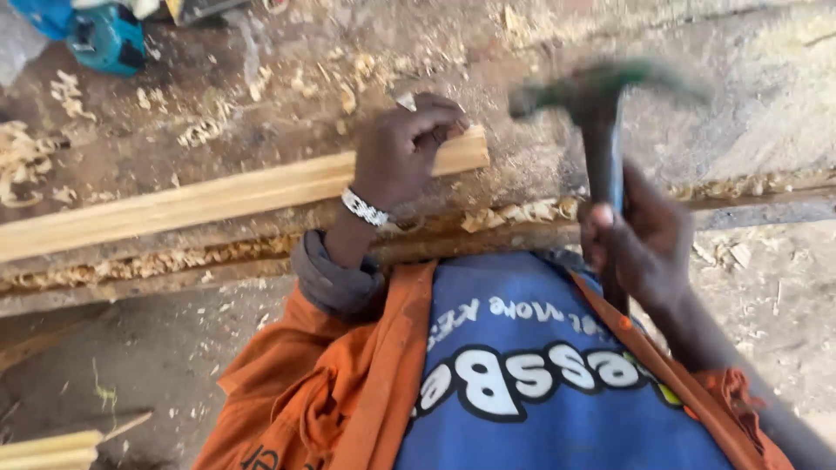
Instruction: Hammering a series of small nails into a thin wooden trim piece on a workbench.
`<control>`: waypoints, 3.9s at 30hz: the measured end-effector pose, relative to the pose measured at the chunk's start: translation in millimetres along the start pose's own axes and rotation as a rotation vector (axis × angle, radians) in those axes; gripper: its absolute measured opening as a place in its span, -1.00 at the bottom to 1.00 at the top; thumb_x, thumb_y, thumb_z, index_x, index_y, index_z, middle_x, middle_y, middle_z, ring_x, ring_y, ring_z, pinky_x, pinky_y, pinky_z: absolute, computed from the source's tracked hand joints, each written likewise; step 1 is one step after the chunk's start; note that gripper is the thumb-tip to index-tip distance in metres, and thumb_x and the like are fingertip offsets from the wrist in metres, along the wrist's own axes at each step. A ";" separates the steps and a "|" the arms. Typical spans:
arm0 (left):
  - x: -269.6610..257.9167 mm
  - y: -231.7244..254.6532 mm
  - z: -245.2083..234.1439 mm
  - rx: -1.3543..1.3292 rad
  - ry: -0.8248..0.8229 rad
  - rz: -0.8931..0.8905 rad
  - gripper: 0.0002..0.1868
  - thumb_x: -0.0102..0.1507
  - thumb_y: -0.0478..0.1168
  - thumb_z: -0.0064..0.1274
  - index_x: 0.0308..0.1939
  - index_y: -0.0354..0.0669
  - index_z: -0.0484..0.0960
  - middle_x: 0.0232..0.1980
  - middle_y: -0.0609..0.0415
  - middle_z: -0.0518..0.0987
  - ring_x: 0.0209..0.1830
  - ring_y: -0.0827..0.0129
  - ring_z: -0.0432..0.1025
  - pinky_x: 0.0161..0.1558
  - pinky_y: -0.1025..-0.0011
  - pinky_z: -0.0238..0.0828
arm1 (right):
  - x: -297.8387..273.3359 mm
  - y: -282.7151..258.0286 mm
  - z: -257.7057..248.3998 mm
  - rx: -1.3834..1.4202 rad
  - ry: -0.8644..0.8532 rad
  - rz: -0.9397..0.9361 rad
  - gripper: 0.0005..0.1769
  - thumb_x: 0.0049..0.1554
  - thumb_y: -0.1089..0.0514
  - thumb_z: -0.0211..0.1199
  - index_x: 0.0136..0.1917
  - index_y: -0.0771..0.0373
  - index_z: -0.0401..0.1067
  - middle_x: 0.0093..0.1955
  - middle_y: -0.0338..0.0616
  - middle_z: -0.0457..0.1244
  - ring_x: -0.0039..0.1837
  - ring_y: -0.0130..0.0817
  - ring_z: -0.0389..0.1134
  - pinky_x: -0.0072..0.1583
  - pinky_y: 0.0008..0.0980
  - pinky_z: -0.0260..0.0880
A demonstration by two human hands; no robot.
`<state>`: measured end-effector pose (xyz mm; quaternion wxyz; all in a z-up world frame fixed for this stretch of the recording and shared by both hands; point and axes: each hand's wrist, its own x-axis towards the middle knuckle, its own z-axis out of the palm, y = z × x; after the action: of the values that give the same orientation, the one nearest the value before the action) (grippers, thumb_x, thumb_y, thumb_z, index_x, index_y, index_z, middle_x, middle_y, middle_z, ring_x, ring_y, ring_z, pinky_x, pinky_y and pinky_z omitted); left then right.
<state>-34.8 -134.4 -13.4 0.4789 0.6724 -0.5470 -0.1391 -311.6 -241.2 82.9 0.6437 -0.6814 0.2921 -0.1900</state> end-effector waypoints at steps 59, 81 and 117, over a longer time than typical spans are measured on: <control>-10.1 -12.4 9.8 0.212 0.048 0.107 -0.86 0.23 -0.29 0.27 -0.15 0.04 0.73 -0.45 0.16 0.66 -0.57 0.31 0.46 -0.51 0.29 0.37 | -43.5 -15.3 21.0 -0.603 0.081 0.035 -0.43 0.38 0.30 0.08 0.63 0.33 0.17 -0.28 -0.27 0.17 -0.33 -0.51 0.10 -0.23 -0.49 0.20; 16.7 -6.5 -47.0 -0.084 0.231 0.069 -0.49 0.45 0.12 -0.18 -0.05 -0.29 0.62 -0.08 -0.11 0.63 -0.07 0.18 0.58 -0.01 0.32 0.62 | -26.7 -4.4 48.5 -0.179 0.268 0.040 -0.60 0.35 -0.07 0.14 -0.05 0.33 0.26 -0.39 -0.22 0.13 -0.46 -0.58 0.08 -0.44 -0.58 0.09; -42.5 2.5 -17.1 -0.006 0.020 0.215 -0.53 0.26 -0.63 0.18 0.14 -0.09 0.59 0.15 0.01 0.56 0.10 0.14 0.61 -0.19 0.49 0.76 | -29.8 4.7 42.3 -0.182 0.228 0.073 -0.66 0.41 -0.05 0.11 -0.04 0.28 0.32 -0.29 -0.23 0.19 -0.43 -0.57 0.13 -0.41 -0.61 0.14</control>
<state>-39.6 -89.0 -17.1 0.4988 0.6095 -0.6107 -0.0818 -308.0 -189.7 77.5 0.5485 -0.6997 0.4039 -0.2154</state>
